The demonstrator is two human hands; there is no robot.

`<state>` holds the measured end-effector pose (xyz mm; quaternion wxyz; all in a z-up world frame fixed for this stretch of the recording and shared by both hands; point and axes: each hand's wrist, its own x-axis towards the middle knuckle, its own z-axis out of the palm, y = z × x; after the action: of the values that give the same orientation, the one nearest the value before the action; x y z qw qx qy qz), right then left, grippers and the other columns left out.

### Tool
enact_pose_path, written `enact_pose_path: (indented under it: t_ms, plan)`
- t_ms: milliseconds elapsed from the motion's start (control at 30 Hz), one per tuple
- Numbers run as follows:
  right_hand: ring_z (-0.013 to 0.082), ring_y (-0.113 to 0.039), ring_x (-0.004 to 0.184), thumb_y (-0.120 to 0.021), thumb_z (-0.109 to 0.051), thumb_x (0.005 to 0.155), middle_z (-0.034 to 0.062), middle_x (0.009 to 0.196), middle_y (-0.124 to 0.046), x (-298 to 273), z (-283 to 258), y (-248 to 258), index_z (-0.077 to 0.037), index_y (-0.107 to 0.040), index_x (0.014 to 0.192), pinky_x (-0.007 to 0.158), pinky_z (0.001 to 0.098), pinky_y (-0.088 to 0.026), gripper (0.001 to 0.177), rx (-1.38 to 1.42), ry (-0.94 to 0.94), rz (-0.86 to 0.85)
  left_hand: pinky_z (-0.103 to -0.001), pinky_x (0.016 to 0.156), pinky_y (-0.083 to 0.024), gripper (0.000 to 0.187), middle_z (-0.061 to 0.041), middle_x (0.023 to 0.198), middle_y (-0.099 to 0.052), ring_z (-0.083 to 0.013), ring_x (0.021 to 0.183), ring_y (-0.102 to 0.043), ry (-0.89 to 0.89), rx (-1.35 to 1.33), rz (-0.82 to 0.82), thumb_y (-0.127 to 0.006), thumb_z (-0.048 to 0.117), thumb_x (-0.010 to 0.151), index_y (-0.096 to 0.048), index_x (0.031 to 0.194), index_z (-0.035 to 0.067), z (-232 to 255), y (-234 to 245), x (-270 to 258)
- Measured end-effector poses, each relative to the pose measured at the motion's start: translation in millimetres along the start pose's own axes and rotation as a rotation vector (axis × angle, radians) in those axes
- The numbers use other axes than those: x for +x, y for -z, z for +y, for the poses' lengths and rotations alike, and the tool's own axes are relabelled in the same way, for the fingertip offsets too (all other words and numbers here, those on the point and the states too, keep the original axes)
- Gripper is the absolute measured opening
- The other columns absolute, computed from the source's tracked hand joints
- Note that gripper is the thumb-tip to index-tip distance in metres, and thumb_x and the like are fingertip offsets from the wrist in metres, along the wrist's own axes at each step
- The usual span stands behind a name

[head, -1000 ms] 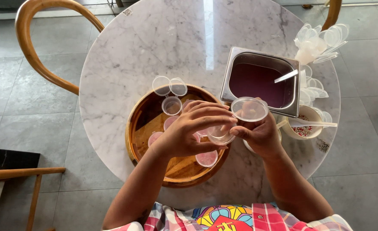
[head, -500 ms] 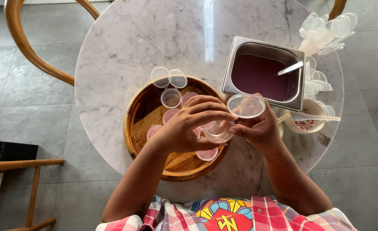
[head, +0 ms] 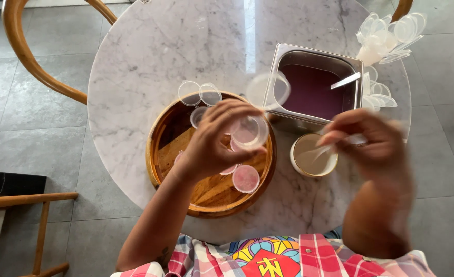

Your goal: Filling small plastic dessert cups with a purple liquid using a spoon from a metal container.

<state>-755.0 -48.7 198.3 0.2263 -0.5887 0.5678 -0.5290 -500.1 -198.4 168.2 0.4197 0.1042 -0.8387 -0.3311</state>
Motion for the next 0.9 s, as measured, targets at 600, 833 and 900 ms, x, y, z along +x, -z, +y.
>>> enact_pose_path:
  t_ms: [600,833,900]
  plan:
    - [0.0224,-0.058,0.085,-0.081,-0.041,0.093,0.0067,0.102,-0.061,87,50,66,-0.027,-0.080,0.115,0.083,0.0396,-0.045,0.026,-0.837,-0.373,-0.102,-0.032,0.099,-0.055,0.061,0.001,0.146,-0.064,-0.0167,0.135,-0.061,0.314,0.098,0.271,-0.084,0.032,0.089,-0.057,0.141,0.021,37,10,47]
    - [0.0270,-0.059,0.101,-0.081,-0.020,0.098,0.0075,0.094,-0.062,72,73,61,-0.015,-0.078,0.127,0.087,0.0427,-0.048,0.030,-0.894,-0.164,-0.047,-0.038,0.121,-0.049,0.058,-0.005,0.144,-0.063,-0.0222,0.139,-0.060,0.219,0.158,0.279,-0.087,0.023,0.091,-0.059,0.140,0.013,14,10,48]
    - [0.0276,-0.060,0.105,-0.081,-0.020,0.099,0.0071,0.094,-0.064,69,75,58,-0.014,-0.078,0.127,0.088,0.0437,-0.048,0.029,-0.926,-0.140,-0.042,-0.039,0.122,-0.049,0.059,-0.005,0.146,-0.062,-0.0221,0.140,-0.059,0.194,0.153,0.256,-0.087,0.024,0.092,-0.058,0.142,0.014,5,7,50]
